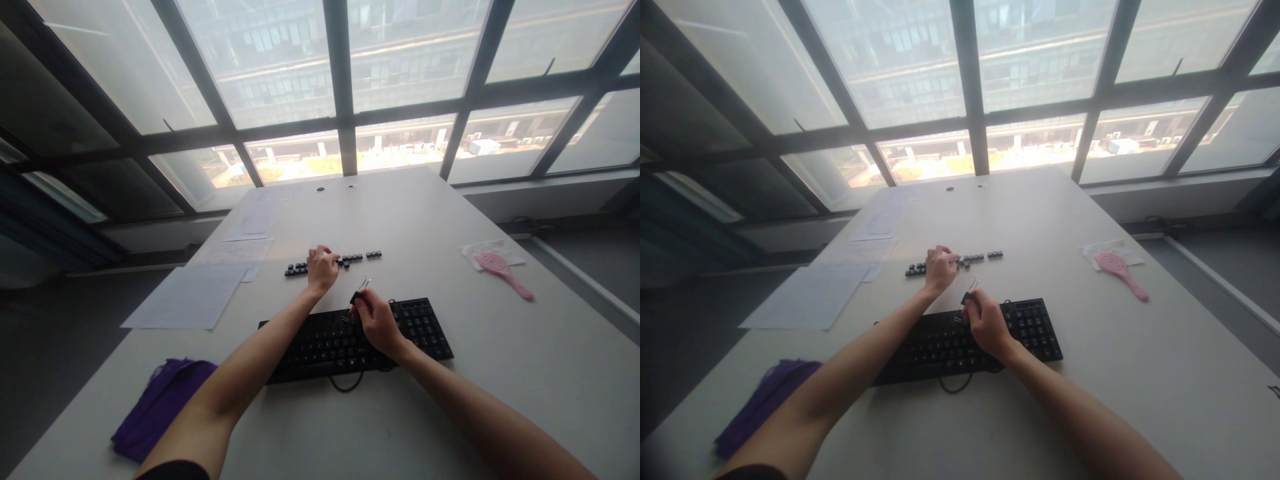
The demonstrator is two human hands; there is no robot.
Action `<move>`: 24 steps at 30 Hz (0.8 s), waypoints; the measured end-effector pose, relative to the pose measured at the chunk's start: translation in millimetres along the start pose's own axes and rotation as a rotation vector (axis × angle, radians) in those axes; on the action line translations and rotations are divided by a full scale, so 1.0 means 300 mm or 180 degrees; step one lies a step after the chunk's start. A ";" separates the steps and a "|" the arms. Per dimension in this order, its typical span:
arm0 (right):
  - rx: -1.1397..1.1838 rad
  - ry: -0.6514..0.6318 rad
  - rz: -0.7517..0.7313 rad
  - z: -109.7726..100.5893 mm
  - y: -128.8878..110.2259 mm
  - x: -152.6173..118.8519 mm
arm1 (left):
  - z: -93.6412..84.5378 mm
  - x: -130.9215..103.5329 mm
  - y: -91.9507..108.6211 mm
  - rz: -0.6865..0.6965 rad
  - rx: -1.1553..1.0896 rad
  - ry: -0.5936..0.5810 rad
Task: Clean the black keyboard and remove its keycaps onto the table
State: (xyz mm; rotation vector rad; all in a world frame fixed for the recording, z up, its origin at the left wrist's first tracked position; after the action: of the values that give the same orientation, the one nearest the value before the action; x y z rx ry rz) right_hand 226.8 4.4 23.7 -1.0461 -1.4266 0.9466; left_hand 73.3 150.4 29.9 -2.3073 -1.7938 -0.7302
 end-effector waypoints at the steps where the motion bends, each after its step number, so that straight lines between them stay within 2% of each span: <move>1: -0.0005 -0.0009 0.0001 0.000 0.001 0.000 | -0.003 -0.005 -0.001 0.0079 0.0073 -0.0052; 11: 0.0058 -0.0018 0.0041 0.001 0.000 -0.002 | -0.016 -0.033 0.005 0.0452 0.0456 -0.0367; 20: -0.0013 -0.0033 0.0003 0.001 -0.007 0.000 | -0.044 -0.048 -0.003 0.0393 0.0252 -0.0309; 24: -0.0018 -0.0039 -0.0013 -0.001 -0.010 0.001 | -0.034 -0.033 -0.004 0.0385 0.0338 -0.0392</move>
State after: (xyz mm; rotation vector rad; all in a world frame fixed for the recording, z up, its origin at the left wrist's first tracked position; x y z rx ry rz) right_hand 226.9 3.6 26.6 -1.0429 -1.4417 0.9479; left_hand 67.3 138.1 34.2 -2.4117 -1.6777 -0.4727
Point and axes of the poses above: each hand's wrist, its own x-axis towards the middle knuckle, its own z-axis out of the palm, y = z × x, the point moved 1 cm from there along x, towards the middle knuckle, and after that the axes turned 3 degrees about x, right-handed, at the moved point
